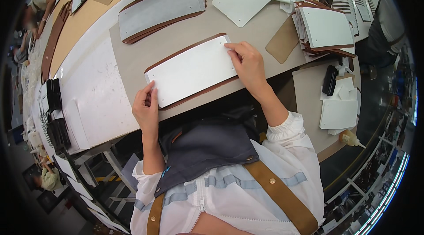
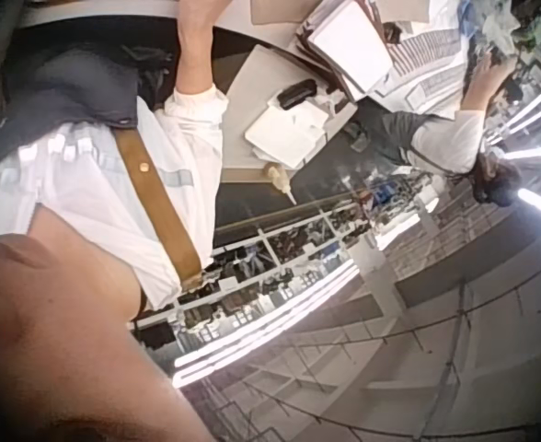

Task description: The person repeatedly picks up white rectangular paper pieces and places them onto brown rectangular bases on a workbench. They smooth each piece with their hands and then move the assembled unit to a growing stack on the right side of the table. The process is repeated continuously throughout the clip.

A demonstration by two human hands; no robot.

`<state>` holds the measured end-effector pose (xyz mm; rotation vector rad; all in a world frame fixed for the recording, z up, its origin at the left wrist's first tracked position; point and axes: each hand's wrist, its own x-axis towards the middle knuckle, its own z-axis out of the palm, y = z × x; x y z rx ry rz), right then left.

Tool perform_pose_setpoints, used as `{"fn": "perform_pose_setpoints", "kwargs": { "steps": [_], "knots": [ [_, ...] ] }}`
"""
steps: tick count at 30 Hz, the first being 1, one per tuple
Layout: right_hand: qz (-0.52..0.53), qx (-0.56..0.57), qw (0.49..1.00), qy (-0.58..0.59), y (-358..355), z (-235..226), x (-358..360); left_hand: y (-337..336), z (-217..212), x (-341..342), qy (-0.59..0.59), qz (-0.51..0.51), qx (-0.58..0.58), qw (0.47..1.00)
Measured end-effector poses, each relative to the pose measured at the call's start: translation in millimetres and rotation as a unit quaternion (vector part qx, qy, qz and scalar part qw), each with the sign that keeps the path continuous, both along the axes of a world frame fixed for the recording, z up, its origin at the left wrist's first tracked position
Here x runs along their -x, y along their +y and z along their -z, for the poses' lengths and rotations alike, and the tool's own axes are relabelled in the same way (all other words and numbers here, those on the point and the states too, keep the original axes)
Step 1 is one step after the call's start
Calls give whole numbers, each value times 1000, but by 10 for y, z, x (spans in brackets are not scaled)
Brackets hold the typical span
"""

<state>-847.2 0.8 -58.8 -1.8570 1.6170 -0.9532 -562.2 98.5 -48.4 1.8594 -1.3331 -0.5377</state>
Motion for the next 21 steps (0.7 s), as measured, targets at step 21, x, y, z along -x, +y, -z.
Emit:
{"fn": "perform_pose_setpoints", "kwargs": {
  "steps": [21],
  "knots": [
    [-63, 48, 994, 82, -69, -12, 64, -81, -69, -137, -206, 122, 30, 970]
  ]
}}
